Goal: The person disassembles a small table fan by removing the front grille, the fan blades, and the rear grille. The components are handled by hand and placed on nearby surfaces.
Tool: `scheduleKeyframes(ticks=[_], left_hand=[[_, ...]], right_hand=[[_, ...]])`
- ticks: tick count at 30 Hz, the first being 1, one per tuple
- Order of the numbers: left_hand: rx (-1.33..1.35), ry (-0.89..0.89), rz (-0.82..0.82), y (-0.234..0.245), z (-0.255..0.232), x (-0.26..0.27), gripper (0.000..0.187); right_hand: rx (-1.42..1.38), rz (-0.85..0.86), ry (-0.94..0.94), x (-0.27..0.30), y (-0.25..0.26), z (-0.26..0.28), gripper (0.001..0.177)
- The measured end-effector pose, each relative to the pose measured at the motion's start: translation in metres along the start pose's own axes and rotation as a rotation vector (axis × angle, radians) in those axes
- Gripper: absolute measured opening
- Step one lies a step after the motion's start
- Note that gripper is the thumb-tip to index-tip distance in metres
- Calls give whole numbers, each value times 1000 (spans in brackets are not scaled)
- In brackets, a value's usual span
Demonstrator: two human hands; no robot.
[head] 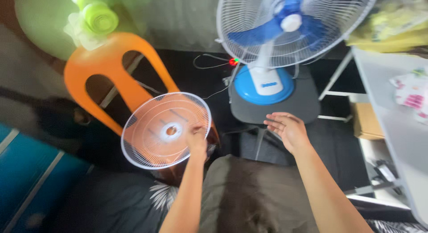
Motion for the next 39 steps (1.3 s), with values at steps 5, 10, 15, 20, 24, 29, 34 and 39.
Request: scheduleKeyframes(ticks=[5,10,15,20,24,29,34,39], left_hand=[[82,26,391,-109,-37,66,13],[7,-5,480,-174,-77,102,11],[-84,-194,504,-221,-120,89,12],[-206,-875,367,-270,-207,66,23],[-363,-1146,176,-301,-253,47,35],[-408,-1050,336,-327,-261,26,34],[-444,-1115,278,-333,-256,28,31],[-464,-981,367,-340,-254,22,32]], right_hand=[[14,-56,88,6,30,57,24],[80,-43,178,-6,44,97,21],[128,-18,199,-46,36,118,23],[100,-7,229,-113,1,124,26],[81,-69,277,-168,-35,130,35],[74,-198,305,-206,-61,134,52],[141,-272,396,-212,-68,134,54],[262,-273,436,-215,-68,142,53]])
Point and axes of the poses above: each hand's wrist, its own x-axis away from the middle knuckle, its own y-axis out of the back of the hand, z = x × y, the point moved 5 cm from there along -x, towards the middle knuckle, and after that the axes turned 12 degrees about y, right-handed, at the moved point
